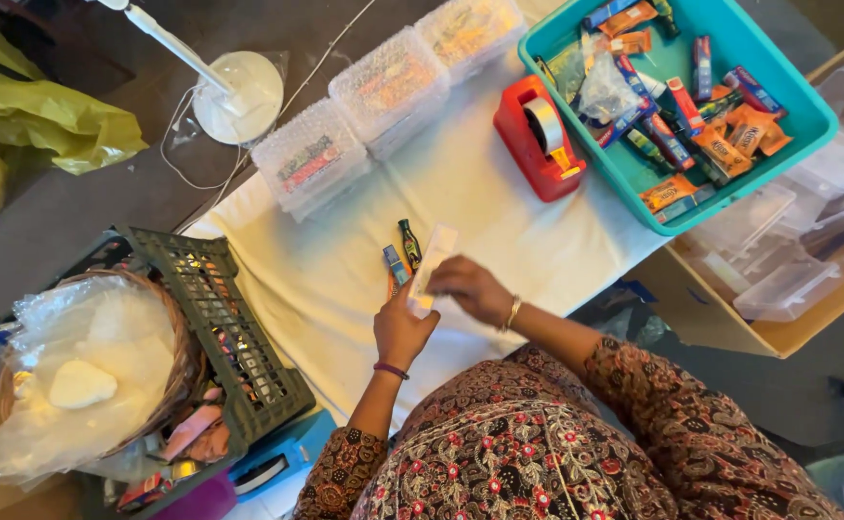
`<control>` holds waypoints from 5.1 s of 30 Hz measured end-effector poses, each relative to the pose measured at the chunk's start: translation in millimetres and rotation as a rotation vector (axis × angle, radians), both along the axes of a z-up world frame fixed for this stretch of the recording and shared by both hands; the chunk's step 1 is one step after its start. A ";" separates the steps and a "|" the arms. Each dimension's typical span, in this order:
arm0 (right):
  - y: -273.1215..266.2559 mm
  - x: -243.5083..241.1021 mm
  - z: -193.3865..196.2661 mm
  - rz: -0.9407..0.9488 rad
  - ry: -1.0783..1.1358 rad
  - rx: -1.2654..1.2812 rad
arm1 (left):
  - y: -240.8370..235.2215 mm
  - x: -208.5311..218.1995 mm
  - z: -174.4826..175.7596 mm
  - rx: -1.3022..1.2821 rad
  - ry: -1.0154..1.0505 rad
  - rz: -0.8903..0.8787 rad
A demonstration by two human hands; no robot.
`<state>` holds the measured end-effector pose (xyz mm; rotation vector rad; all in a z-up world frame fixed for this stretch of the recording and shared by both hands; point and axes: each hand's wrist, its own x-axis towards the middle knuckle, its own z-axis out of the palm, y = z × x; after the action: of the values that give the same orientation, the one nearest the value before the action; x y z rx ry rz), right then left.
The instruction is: The person wipes a clear plastic container with a cloth, then places several small snack packets into it. The person closes the container and sets it aside.
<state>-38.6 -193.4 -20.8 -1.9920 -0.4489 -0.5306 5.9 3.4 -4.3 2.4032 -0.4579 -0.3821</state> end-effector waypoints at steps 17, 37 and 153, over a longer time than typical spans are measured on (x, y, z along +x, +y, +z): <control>-12.3 19.1 -33.2 -0.028 0.019 0.156 | -10.7 -1.7 23.7 0.038 0.023 0.023; -23.9 32.9 -40.2 -0.349 0.158 0.192 | -11.9 -1.1 15.4 0.002 0.001 0.018; -78.8 -41.3 -77.3 -0.022 0.232 -0.916 | -50.4 5.4 -46.8 0.030 -0.005 -0.058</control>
<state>-79.9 -272.2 -98.0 -2.8913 -0.5853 -0.0793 11.3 -47.0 -51.1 2.4246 -0.5282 -0.4113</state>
